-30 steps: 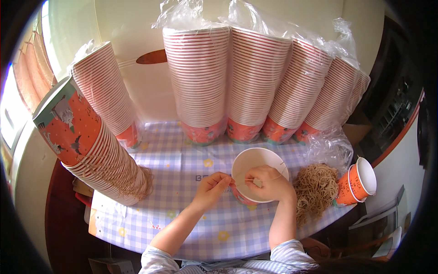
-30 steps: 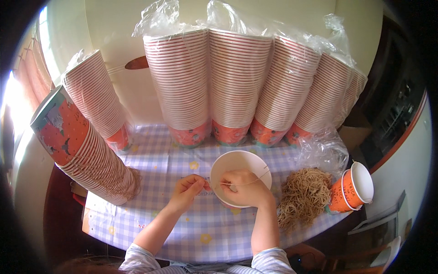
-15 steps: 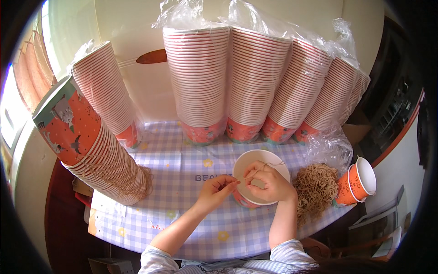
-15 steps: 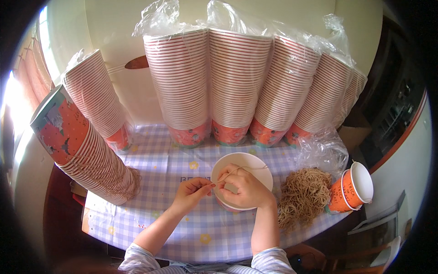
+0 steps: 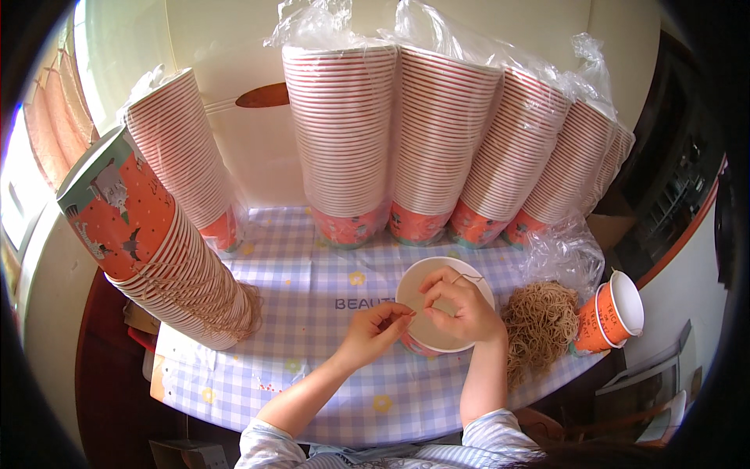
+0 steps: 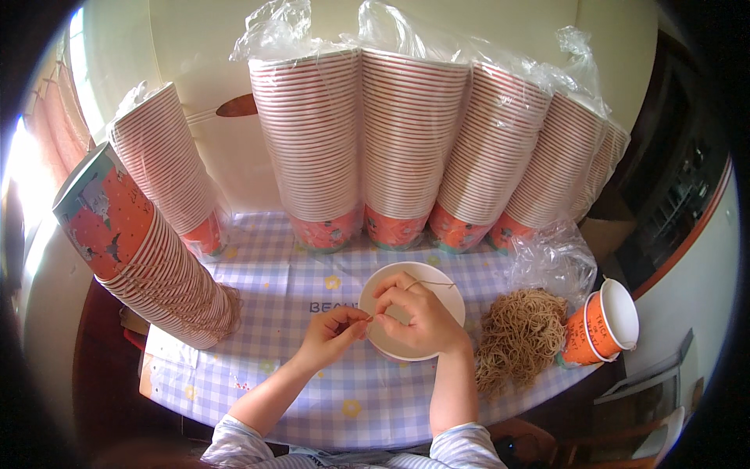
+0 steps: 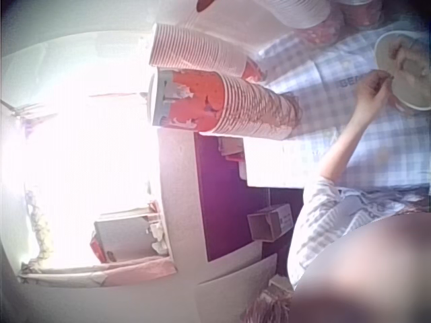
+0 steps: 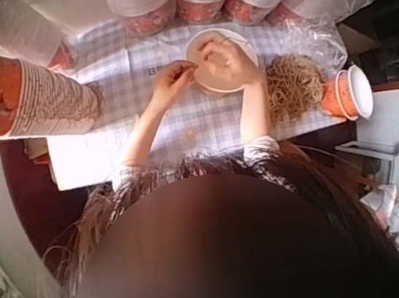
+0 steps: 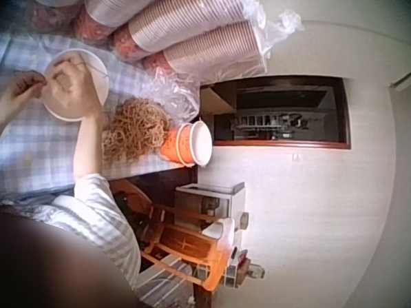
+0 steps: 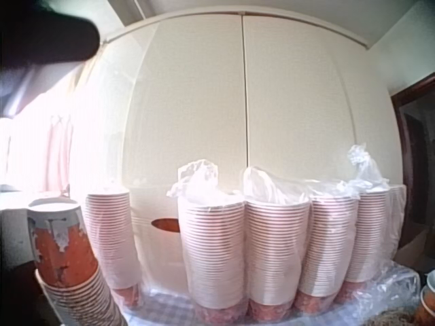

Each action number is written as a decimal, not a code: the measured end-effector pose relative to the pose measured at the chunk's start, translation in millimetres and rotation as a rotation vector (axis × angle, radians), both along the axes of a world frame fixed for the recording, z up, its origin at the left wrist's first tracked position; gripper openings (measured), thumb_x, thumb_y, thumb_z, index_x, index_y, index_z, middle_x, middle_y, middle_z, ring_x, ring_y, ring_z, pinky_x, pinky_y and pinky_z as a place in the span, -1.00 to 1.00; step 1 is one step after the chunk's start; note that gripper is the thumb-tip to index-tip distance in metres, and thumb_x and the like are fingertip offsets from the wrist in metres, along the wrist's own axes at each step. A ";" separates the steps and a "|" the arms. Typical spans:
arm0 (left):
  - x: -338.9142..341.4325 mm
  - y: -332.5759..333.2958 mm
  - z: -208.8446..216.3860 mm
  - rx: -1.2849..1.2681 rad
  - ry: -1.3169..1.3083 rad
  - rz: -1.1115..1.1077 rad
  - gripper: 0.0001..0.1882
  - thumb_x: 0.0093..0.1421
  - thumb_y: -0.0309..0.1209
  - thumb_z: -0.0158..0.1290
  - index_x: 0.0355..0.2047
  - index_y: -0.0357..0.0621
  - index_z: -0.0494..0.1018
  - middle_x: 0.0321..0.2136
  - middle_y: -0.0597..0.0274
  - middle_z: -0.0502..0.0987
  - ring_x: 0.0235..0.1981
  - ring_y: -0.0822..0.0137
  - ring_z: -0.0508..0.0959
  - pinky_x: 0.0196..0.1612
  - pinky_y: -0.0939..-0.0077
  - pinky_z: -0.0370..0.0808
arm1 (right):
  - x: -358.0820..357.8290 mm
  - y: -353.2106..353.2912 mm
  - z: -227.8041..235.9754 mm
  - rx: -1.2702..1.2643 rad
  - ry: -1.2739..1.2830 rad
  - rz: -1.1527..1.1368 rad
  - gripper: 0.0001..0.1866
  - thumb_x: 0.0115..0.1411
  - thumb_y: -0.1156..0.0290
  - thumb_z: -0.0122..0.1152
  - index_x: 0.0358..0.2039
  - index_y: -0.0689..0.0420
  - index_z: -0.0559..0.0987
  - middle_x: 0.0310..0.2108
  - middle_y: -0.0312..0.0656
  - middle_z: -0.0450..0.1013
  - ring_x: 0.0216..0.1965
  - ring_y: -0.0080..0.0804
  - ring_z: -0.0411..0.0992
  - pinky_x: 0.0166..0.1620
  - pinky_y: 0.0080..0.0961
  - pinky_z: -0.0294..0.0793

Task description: Assembling paper bowls by threading strings through the rim.

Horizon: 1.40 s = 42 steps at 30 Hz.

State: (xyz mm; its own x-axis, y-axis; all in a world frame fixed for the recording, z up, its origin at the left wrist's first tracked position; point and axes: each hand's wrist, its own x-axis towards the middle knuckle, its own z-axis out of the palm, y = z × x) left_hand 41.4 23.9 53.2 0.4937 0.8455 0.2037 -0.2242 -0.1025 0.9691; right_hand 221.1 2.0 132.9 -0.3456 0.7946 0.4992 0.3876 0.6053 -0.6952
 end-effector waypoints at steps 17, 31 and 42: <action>-5.3 3.9 12.9 -0.201 -0.083 -0.017 -0.83 0.17 -0.45 -0.03 -0.32 -0.29 0.48 -0.45 0.28 0.53 -0.44 0.56 0.45 -0.33 0.67 0.38 | -3.0 -1.3 1.1 -0.047 -0.105 -0.102 -0.88 -0.08 0.54 0.20 -0.47 0.22 0.50 -0.51 -0.17 0.45 -0.47 -0.39 0.46 -0.39 -0.52 0.40; -8.2 14.6 8.8 -0.259 -0.010 -0.057 -0.83 0.13 -0.50 0.02 -0.29 -0.34 0.45 -0.38 0.18 0.53 -0.35 0.49 0.50 -0.25 0.65 0.42 | 2.1 -18.5 9.2 0.005 -0.507 -0.543 -0.91 -0.07 0.43 0.20 -0.50 0.13 0.55 -0.38 -0.17 0.43 -0.24 -0.18 0.39 -0.21 -0.36 0.36; -11.1 13.7 8.3 -0.110 0.020 -0.059 -0.85 0.13 -0.47 0.03 -0.29 -0.27 0.47 -0.41 0.30 0.54 -0.41 0.59 0.46 -0.33 0.70 0.40 | -13.9 -4.2 -13.3 -0.469 -0.088 0.009 -0.60 0.05 0.44 0.12 -0.15 0.25 0.21 -0.27 -0.10 0.35 -0.33 -0.41 0.42 -0.28 -0.50 0.39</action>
State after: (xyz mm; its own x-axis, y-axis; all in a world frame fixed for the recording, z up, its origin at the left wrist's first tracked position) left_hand 30.3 37.6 61.4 0.5459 0.8317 0.1010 -0.2068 0.0169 0.9782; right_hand 207.1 -2.2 119.6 -0.3781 0.9241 0.0564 0.4532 0.2378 -0.8591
